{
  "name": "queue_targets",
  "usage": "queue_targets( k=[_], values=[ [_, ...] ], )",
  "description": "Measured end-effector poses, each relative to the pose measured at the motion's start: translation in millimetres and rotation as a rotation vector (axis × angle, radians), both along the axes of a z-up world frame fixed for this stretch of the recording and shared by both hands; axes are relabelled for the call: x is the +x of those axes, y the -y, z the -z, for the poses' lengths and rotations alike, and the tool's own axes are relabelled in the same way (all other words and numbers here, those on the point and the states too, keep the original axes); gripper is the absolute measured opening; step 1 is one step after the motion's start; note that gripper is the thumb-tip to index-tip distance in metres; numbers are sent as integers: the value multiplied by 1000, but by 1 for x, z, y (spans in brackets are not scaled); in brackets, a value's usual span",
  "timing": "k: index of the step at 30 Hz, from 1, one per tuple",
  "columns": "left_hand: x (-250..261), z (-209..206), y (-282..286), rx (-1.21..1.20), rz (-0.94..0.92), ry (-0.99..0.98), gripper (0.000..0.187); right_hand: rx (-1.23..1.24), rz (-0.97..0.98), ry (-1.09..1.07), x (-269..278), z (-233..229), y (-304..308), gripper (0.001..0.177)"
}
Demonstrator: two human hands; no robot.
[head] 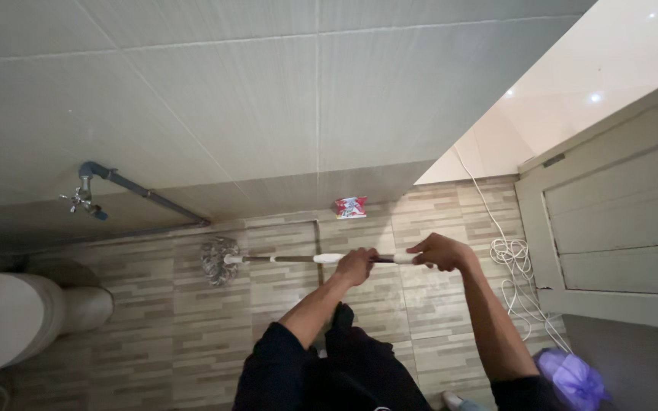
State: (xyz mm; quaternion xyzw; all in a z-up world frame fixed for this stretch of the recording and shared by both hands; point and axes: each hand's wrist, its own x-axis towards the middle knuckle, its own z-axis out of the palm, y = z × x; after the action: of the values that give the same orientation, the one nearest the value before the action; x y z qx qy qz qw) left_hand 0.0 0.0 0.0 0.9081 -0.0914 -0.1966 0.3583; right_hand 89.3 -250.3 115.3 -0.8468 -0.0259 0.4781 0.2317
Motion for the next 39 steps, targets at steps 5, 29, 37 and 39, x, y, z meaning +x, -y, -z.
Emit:
queue_targets(
  k=[5,29,37,39],
  values=[
    [-8,24,-36,2,-105,100,22,28,-52,-19,1,4,-49,44],
    [-83,27,-366,414,-456,-93,24,343,-205,-11,-80,127,-439,38],
    [-62,37,-324,392,-424,-120,30,270,-171,-65,-46,139,-384,41],
    [-52,40,-291,369,-378,-67,27,257,-137,-97,-29,148,-344,41]
  ],
)
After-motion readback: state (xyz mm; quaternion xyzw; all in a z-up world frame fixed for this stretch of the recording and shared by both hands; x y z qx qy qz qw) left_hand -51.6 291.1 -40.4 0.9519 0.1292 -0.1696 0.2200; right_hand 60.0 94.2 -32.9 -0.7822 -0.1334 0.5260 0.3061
